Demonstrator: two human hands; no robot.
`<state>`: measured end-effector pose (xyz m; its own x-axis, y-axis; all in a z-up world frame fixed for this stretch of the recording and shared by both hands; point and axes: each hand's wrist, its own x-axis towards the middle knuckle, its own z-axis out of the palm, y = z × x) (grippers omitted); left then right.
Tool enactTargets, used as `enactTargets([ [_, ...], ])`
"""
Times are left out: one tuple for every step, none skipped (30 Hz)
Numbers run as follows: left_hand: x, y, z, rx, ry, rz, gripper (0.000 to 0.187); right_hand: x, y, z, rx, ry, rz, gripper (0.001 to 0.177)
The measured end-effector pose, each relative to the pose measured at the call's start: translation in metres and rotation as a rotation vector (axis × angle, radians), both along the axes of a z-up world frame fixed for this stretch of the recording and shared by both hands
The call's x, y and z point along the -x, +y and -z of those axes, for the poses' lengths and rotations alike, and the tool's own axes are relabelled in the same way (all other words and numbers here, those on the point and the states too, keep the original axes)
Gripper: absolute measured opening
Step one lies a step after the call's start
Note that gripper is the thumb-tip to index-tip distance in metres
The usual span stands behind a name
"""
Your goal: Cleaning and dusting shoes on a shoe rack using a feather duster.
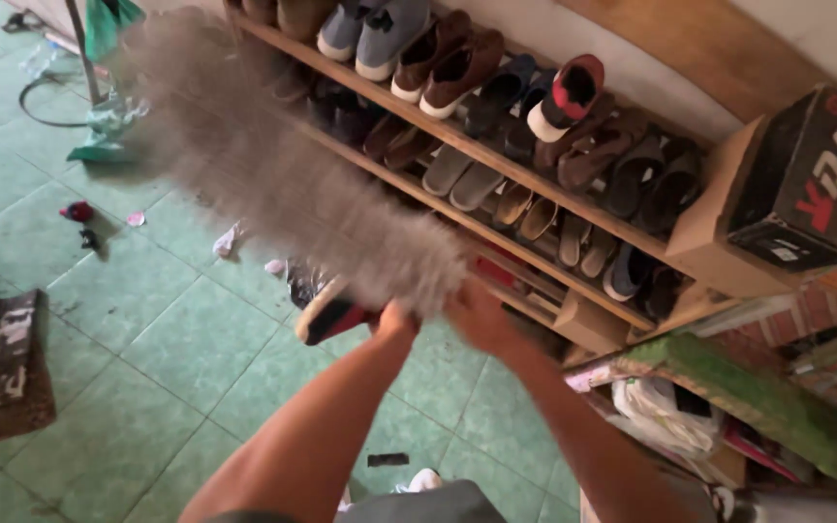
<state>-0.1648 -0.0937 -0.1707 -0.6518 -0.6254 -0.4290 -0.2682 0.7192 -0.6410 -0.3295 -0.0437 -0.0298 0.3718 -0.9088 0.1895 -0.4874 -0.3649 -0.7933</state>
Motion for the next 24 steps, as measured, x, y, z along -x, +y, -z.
enactTargets([
  [0.003,0.000,0.000,-0.001,0.001,0.008,0.035,-0.003,-0.001,-0.009,-0.001,0.001,0.008,0.046],
  [0.006,0.001,-0.001,0.000,0.024,0.013,0.033,-0.006,-0.003,-0.017,-0.115,0.108,-0.044,0.047],
  [0.007,-0.001,-0.002,0.005,0.046,0.015,0.032,-0.010,-0.006,-0.026,-0.226,0.214,-0.101,0.048],
  [0.007,-0.001,-0.002,0.006,0.046,0.019,0.032,0.009,-0.026,-0.014,-0.225,0.214,-0.097,0.048],
  [0.004,0.001,-0.002,0.007,0.059,0.022,0.031,0.027,-0.043,0.000,-0.142,0.360,0.049,0.046],
  [0.002,0.003,-0.001,0.008,0.072,0.024,0.030,0.044,-0.060,0.013,-0.058,0.505,0.196,0.045],
  [-0.001,0.004,-0.001,0.011,0.072,0.025,0.030,0.050,-0.058,0.004,-0.056,0.504,0.197,0.045],
  [-0.004,0.003,-0.001,-0.010,0.084,0.000,0.029,0.056,-0.057,-0.005,-0.086,0.518,0.285,0.047],
  [-0.009,-0.001,-0.003,-0.026,0.094,-0.024,0.029,0.060,-0.060,-0.016,-0.114,0.528,0.374,0.050],
  [-0.010,-0.010,0.012,-0.020,0.090,-0.022,0.029,0.053,-0.056,-0.013,-0.109,0.523,0.377,0.050],
  [-0.006,-0.012,0.029,0.074,0.298,-0.073,0.028,0.050,-0.045,-0.008,-0.111,0.429,0.290,0.048],
  [-0.002,-0.013,0.047,0.167,0.505,-0.126,0.029,0.047,-0.034,-0.003,-0.114,0.335,0.204,0.047],
  [0.000,-0.022,0.055,0.168,0.506,-0.114,0.029,0.046,-0.026,0.001,-0.112,0.334,0.215,0.047],
  [0.001,-0.030,0.062,0.276,0.781,-0.078,0.030,0.044,-0.018,0.005,-0.105,0.193,0.085,0.045],
  [-0.002,-0.032,0.071,0.375,1.053,-0.045,0.032,0.037,-0.007,0.011,-0.105,0.048,-0.049,0.044],
  [-0.024,-0.012,0.013,0.368,1.051,-0.040,0.032,0.077,-0.017,0.050,-0.109,0.045,-0.042,0.044],
  [-0.033,0.005,-0.040,0.150,0.658,0.000,0.024,0.105,-0.037,0.089,0.078,0.296,0.002,0.039],
  [-0.034,0.022,-0.088,-0.060,0.260,0.033,0.021,0.118,-0.069,0.128,0.264,0.548,0.046,0.036],
  [-0.043,0.026,-0.089,-0.066,0.260,0.042,0.021,0.113,-0.055,0.118,0.258,0.549,0.054,0.036],
  [-0.051,0.028,-0.091,-0.005,0.297,0.037,0.019,0.109,-0.042,0.107,0.046,0.423,0.308,0.039],
  [-0.061,0.024,-0.094,0.063,0.331,0.032,0.018,0.102,-0.035,0.095,-0.164,0.284,0.553,0.044],
  [-0.066,0.025,-0.107,0.065,0.327,0.042,0.018,0.097,-0.027,0.103,-0.163,0.278,0.562,0.044],
  [-0.069,0.032,-0.117,0.053,0.377,0.051,0.016,0.094,-0.011,0.112,-0.125,0.089,0.445,0.039],
  [-0.072,0.038,-0.128,0.040,0.427,0.060,0.015,0.091,0.006,0.121,-0.086,-0.098,0.326,0.035],
])
